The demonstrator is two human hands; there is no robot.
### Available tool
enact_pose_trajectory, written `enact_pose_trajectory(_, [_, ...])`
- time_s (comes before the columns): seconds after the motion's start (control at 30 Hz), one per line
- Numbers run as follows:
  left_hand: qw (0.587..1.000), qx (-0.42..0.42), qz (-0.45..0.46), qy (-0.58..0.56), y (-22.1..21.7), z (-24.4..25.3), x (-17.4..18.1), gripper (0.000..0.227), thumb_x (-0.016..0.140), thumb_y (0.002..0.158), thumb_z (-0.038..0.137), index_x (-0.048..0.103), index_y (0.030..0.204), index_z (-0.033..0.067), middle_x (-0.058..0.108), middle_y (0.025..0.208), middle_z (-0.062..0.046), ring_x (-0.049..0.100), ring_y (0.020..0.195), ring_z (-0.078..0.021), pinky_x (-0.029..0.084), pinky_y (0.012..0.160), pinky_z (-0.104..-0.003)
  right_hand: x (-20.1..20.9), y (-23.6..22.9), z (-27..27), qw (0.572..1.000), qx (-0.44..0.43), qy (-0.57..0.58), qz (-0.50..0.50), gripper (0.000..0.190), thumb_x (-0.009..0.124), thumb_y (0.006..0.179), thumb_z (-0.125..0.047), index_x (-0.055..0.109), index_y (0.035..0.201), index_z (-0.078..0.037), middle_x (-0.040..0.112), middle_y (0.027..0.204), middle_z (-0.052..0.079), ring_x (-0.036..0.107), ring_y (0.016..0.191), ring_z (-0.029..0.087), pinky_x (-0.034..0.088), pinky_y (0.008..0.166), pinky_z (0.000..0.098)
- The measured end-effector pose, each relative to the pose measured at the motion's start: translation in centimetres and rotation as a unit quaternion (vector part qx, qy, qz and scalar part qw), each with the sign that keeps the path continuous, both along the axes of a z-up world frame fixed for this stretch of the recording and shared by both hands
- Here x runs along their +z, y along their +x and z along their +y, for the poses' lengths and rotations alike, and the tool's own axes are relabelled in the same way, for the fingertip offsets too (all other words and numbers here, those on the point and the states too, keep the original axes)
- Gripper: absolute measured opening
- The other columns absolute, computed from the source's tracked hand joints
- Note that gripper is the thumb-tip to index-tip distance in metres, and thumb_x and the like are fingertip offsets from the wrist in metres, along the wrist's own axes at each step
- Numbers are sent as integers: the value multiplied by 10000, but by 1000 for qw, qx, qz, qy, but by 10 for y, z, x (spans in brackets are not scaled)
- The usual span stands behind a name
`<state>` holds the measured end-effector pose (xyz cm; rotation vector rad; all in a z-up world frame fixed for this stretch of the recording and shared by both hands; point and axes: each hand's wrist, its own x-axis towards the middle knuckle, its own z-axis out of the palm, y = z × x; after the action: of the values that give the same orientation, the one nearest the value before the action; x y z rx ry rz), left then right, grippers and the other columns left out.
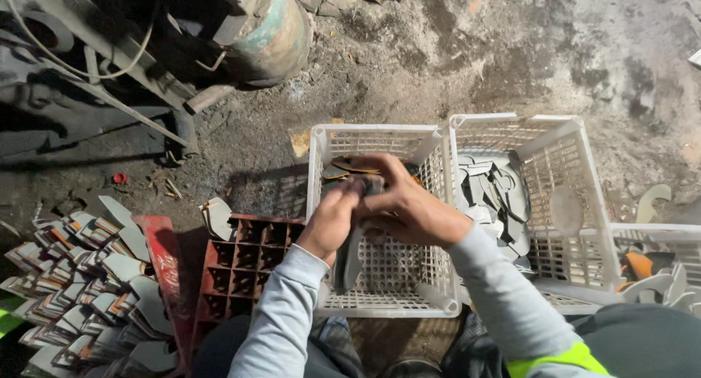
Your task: The person sits on the floor and sorts small metal parts from a white plastic crate into a red crate with compartments. They pick up individual pieces, inspect them, and place them into the red crate.
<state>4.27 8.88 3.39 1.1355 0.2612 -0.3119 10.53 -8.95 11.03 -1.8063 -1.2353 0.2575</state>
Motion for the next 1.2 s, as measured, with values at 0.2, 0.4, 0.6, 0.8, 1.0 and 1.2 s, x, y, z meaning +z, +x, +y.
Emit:
enact_pose_trajectory(0.2, [989, 146, -14, 28, 6, 30, 42, 380, 412, 1086, 400, 595, 1290, 136, 626, 887, -50, 572, 632, -116, 445, 457, -252, -79, 9, 34, 951, -240, 171, 96, 419, 759, 893, -92, 585, 1265, -16, 563, 1314, 160, 569, 1284, 266, 507, 1126, 395])
enact_pose_trajectory(0.4, [974, 220, 19, 53, -2, 68, 48, 259, 413, 1065, 316, 565, 1044, 106, 612, 825, -55, 601, 576, -126, 460, 421, -262, -284, 65, 16, 835, -460, -41, 300, 247, 705, 986, -203, 727, 1102, 14, 753, 954, 158, 716, 868, 296, 564, 788, 401])
enact_pose_trajectory(0.6, [978, 176, -1, 115, 0, 63, 20, 267, 493, 1078, 316, 627, 1135, 92, 503, 829, 16, 499, 642, -83, 463, 526, -243, -338, 56, 38, 865, -470, -158, -75, 403, 722, 861, -273, 729, 1215, -79, 709, 1020, 215, 676, 907, 426, 552, 774, 499])
enact_pose_trajectory(0.8, [970, 188, 21, 149, 0, 61, 13, 267, 569, 1025, 308, 621, 1174, 93, 493, 847, 25, 438, 701, -66, 397, 583, -219, -317, 80, 53, 876, -363, -316, -34, 205, 637, 991, -333, 721, 1094, -176, 658, 1007, 156, 670, 925, 378, 542, 792, 490])
enact_pose_trajectory(1.0, [971, 184, -5, 150, 1, 62, 25, 261, 679, 938, 252, 623, 1145, 102, 592, 876, 46, 548, 729, -68, 467, 611, -224, -286, 64, 33, 926, -310, -171, -131, 108, 580, 1025, -117, 571, 1111, -52, 617, 1006, 181, 657, 901, 361, 544, 757, 454])
enact_pose_trajectory(1.2, [964, 202, -25, 174, 0, 43, 1, 245, 811, 888, 212, 700, 1013, 32, 709, 875, -6, 618, 754, -84, 509, 667, -240, -156, 40, -12, 911, -409, -24, 49, 465, 639, 924, 2, 561, 1382, -12, 661, 939, 186, 653, 842, 273, 559, 755, 355])
